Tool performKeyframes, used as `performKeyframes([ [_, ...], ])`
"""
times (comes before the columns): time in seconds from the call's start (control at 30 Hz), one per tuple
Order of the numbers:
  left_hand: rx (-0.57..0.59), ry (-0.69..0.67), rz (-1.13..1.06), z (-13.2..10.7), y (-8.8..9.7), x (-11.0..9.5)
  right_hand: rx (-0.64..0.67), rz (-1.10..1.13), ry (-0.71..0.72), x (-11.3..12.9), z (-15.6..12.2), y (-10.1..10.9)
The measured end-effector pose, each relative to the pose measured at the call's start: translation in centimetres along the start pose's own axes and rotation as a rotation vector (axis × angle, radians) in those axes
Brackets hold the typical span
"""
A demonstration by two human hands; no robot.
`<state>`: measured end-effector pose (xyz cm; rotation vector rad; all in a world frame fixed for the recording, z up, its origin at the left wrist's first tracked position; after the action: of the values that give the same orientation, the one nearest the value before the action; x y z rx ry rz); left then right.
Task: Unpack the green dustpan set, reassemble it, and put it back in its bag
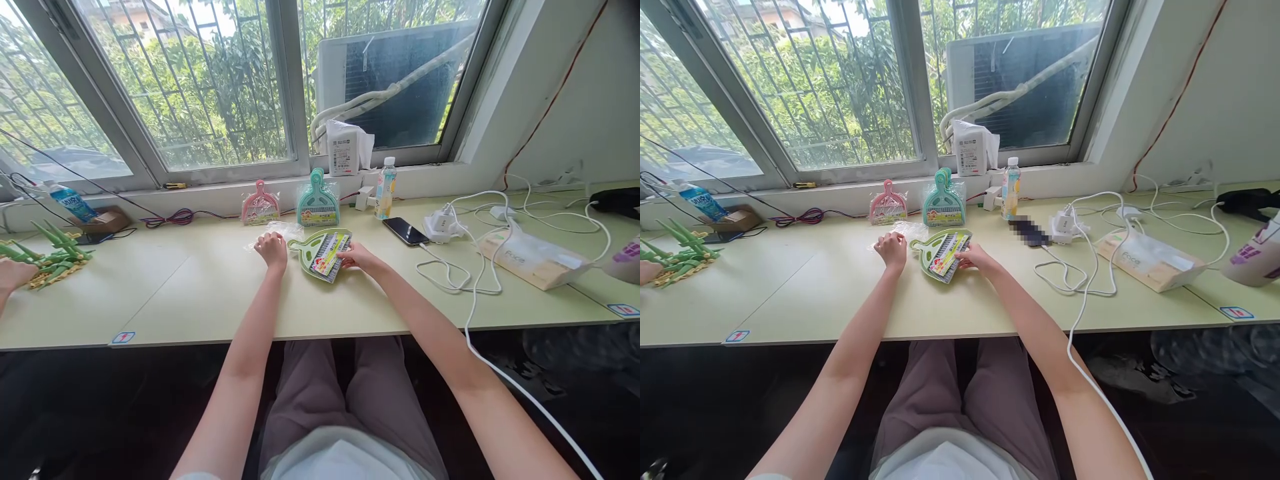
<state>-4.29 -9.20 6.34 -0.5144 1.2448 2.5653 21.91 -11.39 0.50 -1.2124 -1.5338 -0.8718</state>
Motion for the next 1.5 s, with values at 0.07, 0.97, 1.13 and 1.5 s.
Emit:
performKeyframes([
  [0.07, 0.007, 0.025, 0.044, -0.1, 0.0, 0.3, -0.070, 0.021, 0.017, 0.1, 0.3, 1.1],
  [0.97, 0.336, -0.111, -0.215, -0.2, -6.7, 0.5, -0.300, 0.167, 0.152, 0.8, 0.2, 4.3],
  [1.13, 0.426, -0.118, -0.521, -0.3, -6.4, -0.4, -0.379, 0.198, 0.110, 0.2, 0.1, 5.1],
  [1.5, 0.309, 0.178, -0.567, 0.5, -6.5, 2.6, -0.467, 0.312, 0.046, -1.1, 0.0, 6.7],
])
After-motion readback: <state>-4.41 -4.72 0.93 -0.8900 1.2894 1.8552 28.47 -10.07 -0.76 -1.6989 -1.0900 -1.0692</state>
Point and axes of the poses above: each hand's wrist, its own z-axis towards the middle knuckle, its own y-axis out of the back of the hand, x = y × z, the point moved 10 cm from there along z, towards the middle knuckle, and after that the axes turned 9 degrees about -y, right-handed, at the moved point
